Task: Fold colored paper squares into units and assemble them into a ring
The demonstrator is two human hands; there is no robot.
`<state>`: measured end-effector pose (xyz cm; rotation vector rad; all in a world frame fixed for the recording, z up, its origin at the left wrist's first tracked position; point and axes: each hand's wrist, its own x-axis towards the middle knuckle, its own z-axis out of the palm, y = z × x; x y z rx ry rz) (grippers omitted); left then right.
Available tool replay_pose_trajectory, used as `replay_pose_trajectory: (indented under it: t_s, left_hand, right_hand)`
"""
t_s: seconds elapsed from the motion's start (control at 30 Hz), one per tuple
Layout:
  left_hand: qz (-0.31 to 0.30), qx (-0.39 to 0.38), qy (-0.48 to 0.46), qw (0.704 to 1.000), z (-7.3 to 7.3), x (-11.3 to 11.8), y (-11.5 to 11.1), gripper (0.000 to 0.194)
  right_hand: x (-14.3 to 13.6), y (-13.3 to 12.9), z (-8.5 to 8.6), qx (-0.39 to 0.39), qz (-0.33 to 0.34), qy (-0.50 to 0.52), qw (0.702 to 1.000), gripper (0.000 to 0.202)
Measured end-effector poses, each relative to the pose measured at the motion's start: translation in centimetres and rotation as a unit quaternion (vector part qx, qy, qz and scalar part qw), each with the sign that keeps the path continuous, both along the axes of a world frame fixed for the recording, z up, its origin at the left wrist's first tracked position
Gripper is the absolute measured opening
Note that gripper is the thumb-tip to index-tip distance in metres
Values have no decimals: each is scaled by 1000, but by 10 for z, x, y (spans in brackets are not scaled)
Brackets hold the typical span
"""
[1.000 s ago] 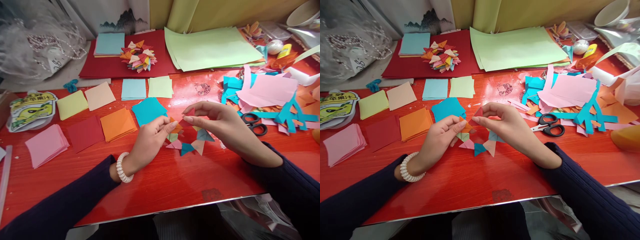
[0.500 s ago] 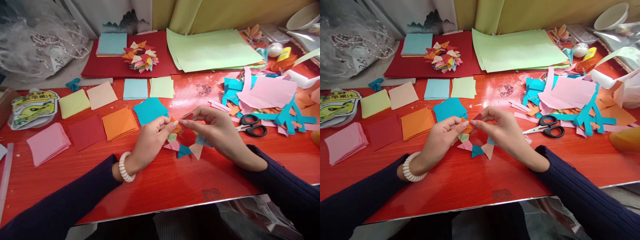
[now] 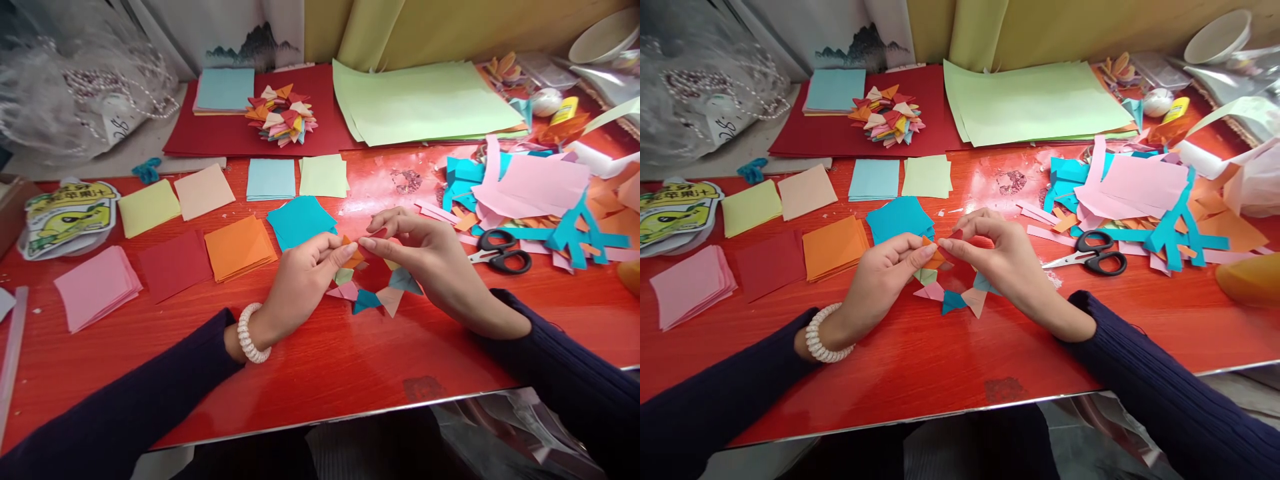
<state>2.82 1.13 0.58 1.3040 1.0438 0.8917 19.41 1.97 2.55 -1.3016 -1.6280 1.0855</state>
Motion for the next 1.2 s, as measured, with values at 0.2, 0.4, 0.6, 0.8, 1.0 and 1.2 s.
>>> replay_pose_trajectory:
  t_s: [0.2,0.4,0.6,0.8,1.0,1.2]
  left_hand:
    - [33,15,-10,999,2,0,3,23]
    - [78,-15,-17,997,-2,-4,8,20]
    - [69,31,-20,997,1,-3,8,20]
    - [68,50,-39,996,0,-3,8,14]
    - [69,43,-36,996,-1,-5,7,16]
    - [60,46,-27,997,3,-3,4,15]
  right_hand:
    - [7,5,3,-29,-17,12,999,26]
    - [15,12,5,-107,0,11,994,20]
    - [10,5,9,-47,29,9,998,17]
    - [7,2,10,-88,50,63,993,28]
    - [10,-1,10,-49,23,48,997,18]
    - [9,-5,17,-23,28,15,999,15]
